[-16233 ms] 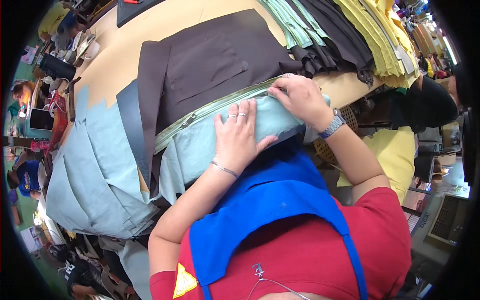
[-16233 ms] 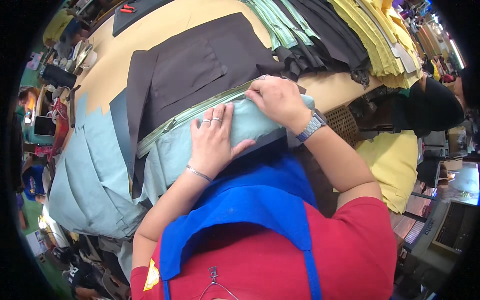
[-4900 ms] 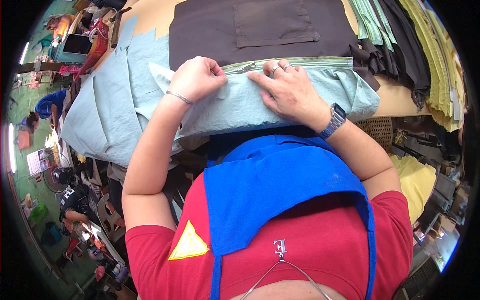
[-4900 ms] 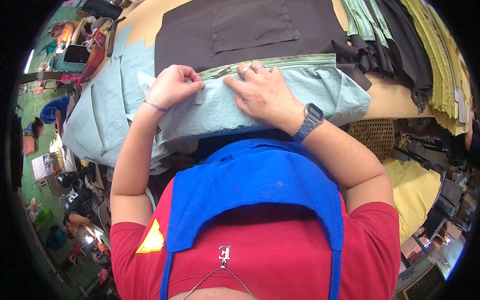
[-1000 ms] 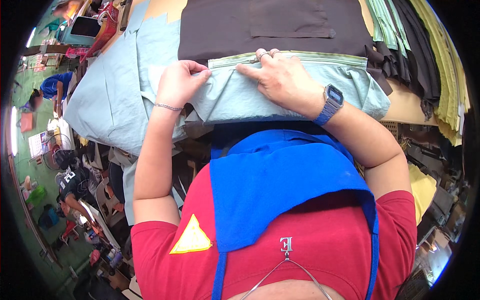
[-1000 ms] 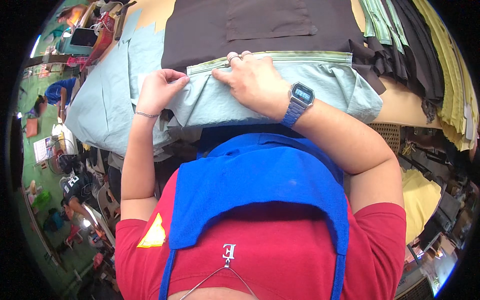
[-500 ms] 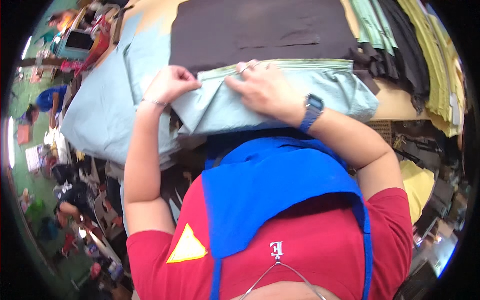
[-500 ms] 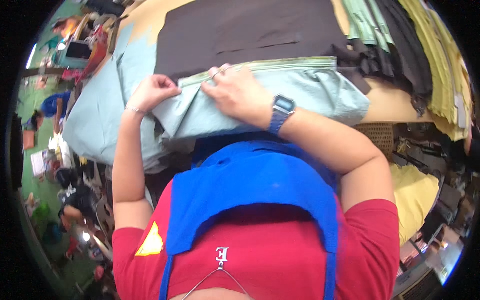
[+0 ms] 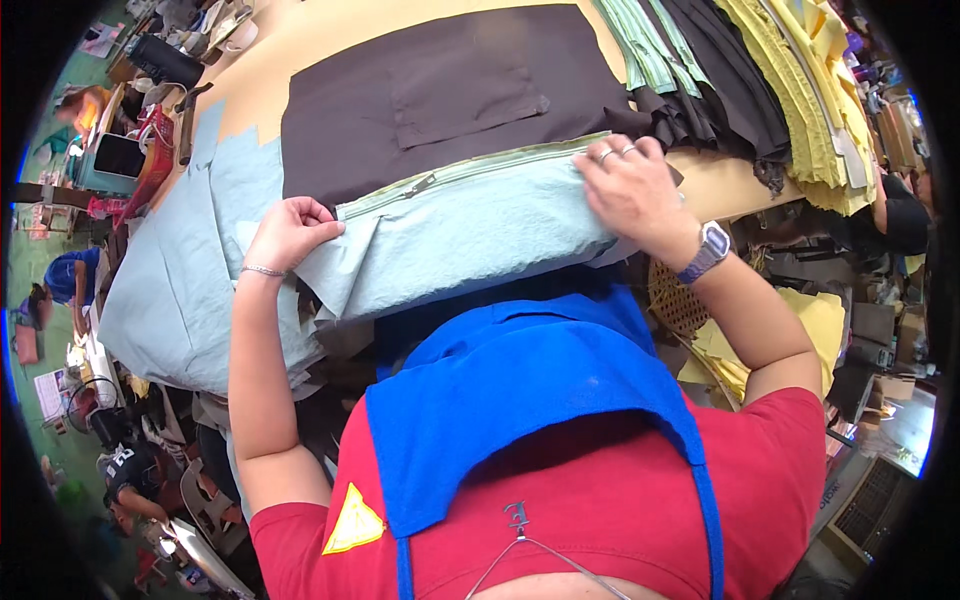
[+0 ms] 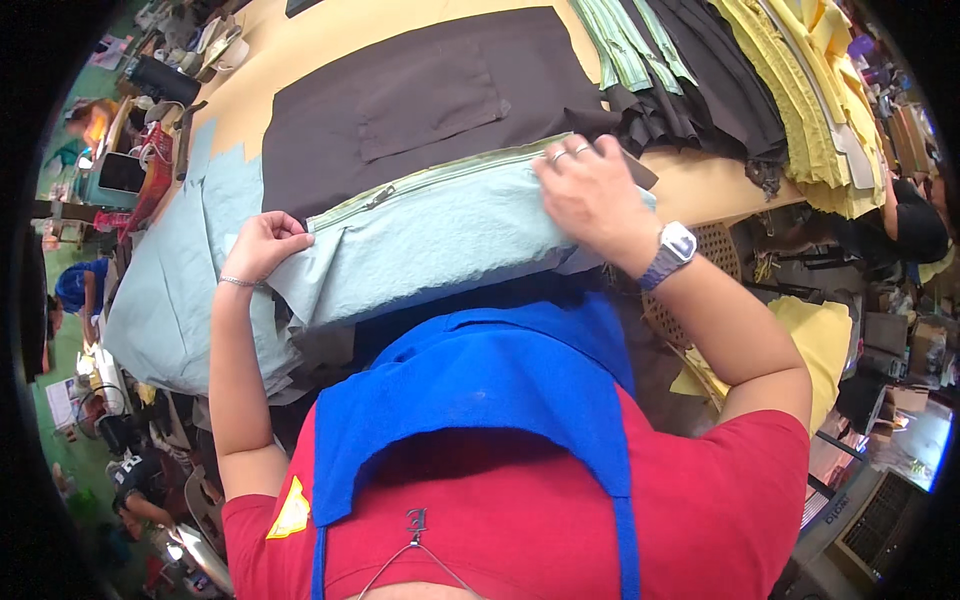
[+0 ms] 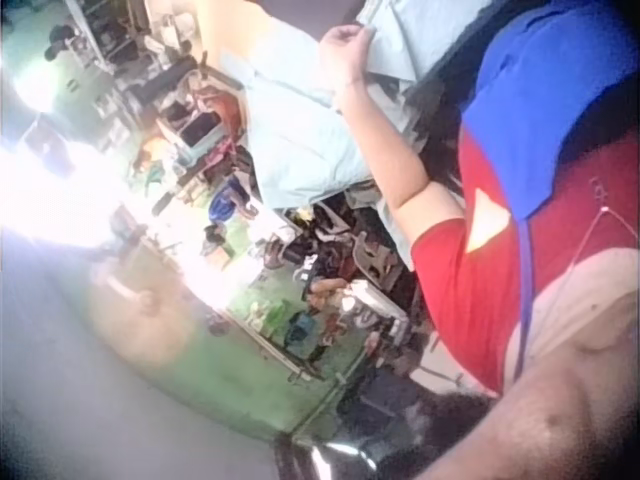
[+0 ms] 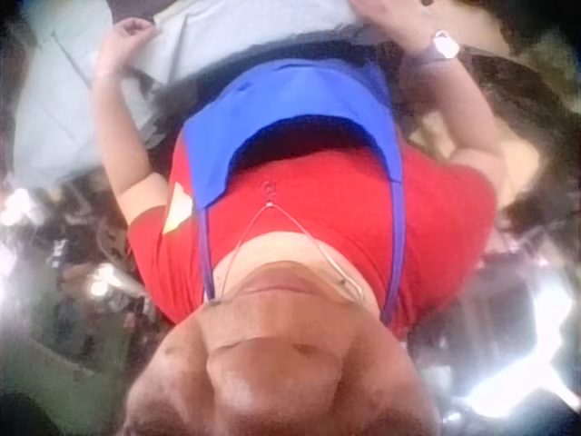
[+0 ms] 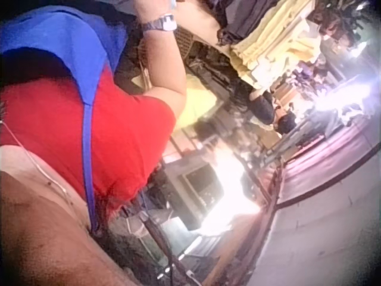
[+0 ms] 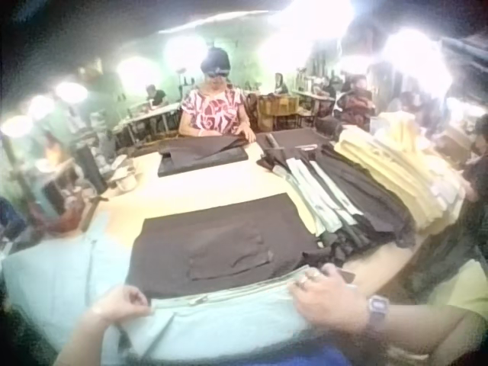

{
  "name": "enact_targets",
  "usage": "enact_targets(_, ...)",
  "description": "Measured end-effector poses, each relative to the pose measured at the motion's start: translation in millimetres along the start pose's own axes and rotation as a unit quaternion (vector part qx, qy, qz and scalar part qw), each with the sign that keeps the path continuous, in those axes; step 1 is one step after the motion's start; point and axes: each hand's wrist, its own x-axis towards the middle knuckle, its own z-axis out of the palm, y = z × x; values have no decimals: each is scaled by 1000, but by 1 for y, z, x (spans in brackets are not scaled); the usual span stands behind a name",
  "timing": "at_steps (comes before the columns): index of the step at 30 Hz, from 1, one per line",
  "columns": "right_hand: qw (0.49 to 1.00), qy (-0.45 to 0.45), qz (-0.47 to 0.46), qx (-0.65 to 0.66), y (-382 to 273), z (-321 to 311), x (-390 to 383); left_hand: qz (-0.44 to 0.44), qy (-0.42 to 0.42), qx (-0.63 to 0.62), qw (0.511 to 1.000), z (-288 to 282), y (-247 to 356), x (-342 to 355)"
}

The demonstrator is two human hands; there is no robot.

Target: The person places a fabric piece with a zipper onto the work surface and repeatedly positions and aligns lining fabric panels along the zipper by hand.

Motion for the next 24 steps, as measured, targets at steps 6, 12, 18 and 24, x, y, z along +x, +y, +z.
enact_targets(6, 986, -25, 80, 142, 23, 0, 13, 27, -51, 103, 993, -16, 5, 36)
enact_targets(12, 930, 43, 122, 345, -21, -6, 36, 216, 418, 477, 742, -15, 55, 86)
enact_targets(18, 734, -241, 14, 635, -67, -44, 48, 133, 108, 232, 958, 99, 118, -6)
enact_targets(24, 962, 36, -137, 234, -37, 13, 153, 158, 130, 183, 962, 128, 108, -26)
